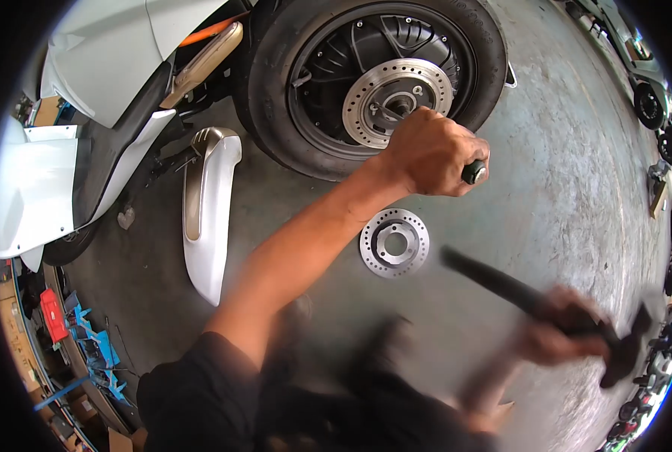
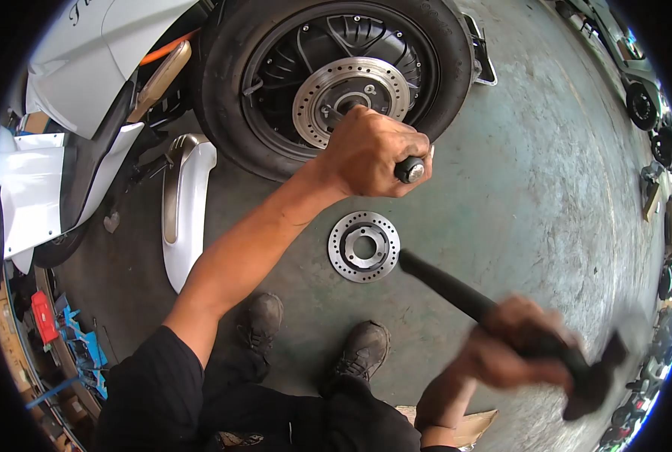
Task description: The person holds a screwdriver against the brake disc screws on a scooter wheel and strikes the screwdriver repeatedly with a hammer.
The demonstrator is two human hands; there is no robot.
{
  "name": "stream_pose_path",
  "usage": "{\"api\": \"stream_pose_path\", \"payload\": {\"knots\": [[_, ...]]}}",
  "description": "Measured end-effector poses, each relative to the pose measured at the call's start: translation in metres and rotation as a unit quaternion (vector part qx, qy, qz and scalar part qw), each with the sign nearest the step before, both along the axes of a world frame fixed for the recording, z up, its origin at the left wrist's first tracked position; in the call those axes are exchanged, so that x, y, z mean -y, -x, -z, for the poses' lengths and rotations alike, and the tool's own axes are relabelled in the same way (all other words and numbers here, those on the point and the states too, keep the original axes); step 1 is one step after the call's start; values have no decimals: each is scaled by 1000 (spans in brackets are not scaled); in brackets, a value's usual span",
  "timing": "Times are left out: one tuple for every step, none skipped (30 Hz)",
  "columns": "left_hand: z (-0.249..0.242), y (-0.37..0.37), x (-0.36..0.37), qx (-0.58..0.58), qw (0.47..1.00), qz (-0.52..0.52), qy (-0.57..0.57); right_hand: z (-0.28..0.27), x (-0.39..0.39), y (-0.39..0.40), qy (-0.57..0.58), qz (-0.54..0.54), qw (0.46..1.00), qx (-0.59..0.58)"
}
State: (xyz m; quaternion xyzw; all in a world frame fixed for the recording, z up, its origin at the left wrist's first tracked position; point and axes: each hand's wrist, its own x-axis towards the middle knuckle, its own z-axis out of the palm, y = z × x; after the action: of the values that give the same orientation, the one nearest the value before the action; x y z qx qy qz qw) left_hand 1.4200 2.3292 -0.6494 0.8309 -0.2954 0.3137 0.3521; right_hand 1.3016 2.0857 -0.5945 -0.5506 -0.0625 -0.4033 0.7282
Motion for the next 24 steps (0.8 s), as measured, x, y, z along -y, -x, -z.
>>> {"api": "stream_pose_path", "payload": {"knots": [[4,1,-1,-3,1000,17,-24,14,-21,-2,-13,27,999,-29],[9,6,6,-4,998,49,-48,22,-20,7,241,-25,947,-212],[19,12,6,-4,997,62,-55,31,-24,-5,465,-81,812,-344],[19,22,8,-17,998,64,-21,41,-25,-18,463,-79,822,-321],[17,31,13,-17,998,52,4,51,-13,-5,429,-93,819,-370],[15,38,20,-16,999,41,28,62,-2,9,392,-103,814,-417],[12,42,26,-9,998,46,40,75,8,19,393,-95,813,-419],[12,39,29,0,998,47,39,90,15,24,404,-101,787,-454],[15,39,34,-4,998,44,42,99,18,29,414,-110,757,-494],[19,42,39,-14,998,44,49,105,18,36,403,-110,755,-505],[16,41,38,-8,998,43,53,106,14,42,400,-118,755,-505],[12,40,36,-7,998,42,53,107,13,48,397,-128,755,-506],[9,39,32,-5,998,27,49,107,13,52,389,-142,739,-531],[5,37,27,-3,999,11,43,110,13,56,388,-144,739,-531],[3,33,24,0,999,6,46,115,14,59,363,-149,739,-548],[0,30,21,0,999,4,44,119,14,62,337,-153,739,-563],[-3,27,18,7,999,-3,37,121,13,64,324,-153,743,-565],[-6,23,15,14,999,-11,31,121,13,64,323,-154,744,-565],[-7,19,13,19,999,-12,38,120,11,65,316,-158,737,-577],[-9,16,11,20,999,-13,36,120,10,64,309,-161,730,-588],[-11,14,10,17,999,-14,26,121,10,65,310,-162,730,-587],[-13,12,9,15,1000,-15,16,122,11,65,318,-162,729,-584],[-13,9,10,13,1000,-9,18,123,10,65,326,-162,727,-582],[-13,7,9,13,1000,-9,18,124,10,66,325,-163,727,-582]]}}
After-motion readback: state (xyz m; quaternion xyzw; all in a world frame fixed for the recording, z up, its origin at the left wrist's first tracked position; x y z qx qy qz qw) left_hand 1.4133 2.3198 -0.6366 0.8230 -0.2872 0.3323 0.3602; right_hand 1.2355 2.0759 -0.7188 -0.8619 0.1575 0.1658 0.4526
